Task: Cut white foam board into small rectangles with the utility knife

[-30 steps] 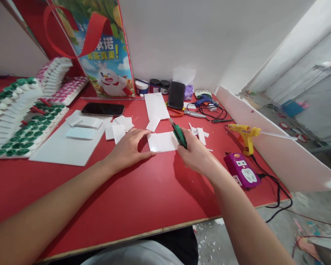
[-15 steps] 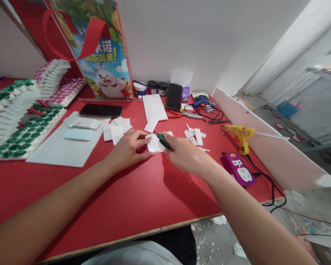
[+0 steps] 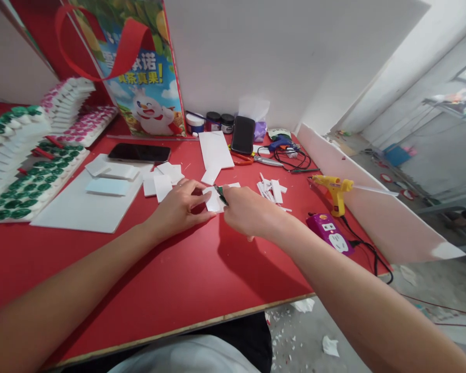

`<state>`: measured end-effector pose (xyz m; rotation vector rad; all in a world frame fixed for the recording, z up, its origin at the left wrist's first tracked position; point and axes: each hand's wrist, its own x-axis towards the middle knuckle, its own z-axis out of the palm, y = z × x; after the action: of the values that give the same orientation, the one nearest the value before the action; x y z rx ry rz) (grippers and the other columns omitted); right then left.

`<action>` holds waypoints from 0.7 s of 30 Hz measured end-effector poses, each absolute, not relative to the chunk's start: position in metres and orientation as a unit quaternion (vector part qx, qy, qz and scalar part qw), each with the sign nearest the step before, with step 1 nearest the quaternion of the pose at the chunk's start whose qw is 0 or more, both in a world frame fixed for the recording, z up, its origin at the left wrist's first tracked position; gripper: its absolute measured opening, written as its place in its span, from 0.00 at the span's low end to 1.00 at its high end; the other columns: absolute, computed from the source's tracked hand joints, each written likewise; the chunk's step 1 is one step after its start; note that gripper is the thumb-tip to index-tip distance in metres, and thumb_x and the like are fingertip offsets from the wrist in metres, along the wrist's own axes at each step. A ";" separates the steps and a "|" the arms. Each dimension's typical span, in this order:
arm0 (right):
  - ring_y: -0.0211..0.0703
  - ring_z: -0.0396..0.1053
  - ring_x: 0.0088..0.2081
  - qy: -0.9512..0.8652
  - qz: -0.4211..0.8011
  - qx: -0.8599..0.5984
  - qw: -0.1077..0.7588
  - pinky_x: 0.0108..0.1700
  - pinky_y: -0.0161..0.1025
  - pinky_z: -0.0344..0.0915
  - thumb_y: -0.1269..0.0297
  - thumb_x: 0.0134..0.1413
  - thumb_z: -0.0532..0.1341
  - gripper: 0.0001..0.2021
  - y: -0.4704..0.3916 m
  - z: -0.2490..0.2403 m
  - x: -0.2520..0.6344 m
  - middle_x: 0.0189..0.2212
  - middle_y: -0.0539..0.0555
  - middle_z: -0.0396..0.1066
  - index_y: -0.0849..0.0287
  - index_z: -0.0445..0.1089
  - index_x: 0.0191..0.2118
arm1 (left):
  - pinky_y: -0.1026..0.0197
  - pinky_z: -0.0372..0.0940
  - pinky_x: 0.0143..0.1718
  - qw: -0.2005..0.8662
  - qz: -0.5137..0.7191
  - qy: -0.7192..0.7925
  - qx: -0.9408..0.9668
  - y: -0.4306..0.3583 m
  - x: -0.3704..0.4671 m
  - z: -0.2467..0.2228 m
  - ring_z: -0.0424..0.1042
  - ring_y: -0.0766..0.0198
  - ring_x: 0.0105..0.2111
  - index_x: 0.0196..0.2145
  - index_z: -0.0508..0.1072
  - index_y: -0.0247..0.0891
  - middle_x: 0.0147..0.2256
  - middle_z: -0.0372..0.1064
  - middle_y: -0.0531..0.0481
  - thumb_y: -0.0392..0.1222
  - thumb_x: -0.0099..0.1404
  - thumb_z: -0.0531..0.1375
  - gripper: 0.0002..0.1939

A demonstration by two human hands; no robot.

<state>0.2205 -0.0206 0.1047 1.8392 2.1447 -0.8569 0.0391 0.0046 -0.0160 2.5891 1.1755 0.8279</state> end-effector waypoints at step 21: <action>0.46 0.69 0.27 0.729 -0.216 0.634 0.140 0.26 0.37 0.49 0.75 0.56 0.54 0.33 -0.103 0.100 0.243 0.28 0.57 0.73 0.61 0.58 0.69 | 0.44 0.66 0.49 0.117 0.305 0.405 0.854 0.002 0.040 -0.020 0.66 0.49 0.46 0.42 0.80 0.37 0.45 0.68 0.40 0.51 0.63 0.65 0.16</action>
<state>0.2426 -0.1029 0.0999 1.8327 2.1055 -0.6246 0.0403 0.0023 -0.0204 2.4995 1.1857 0.8915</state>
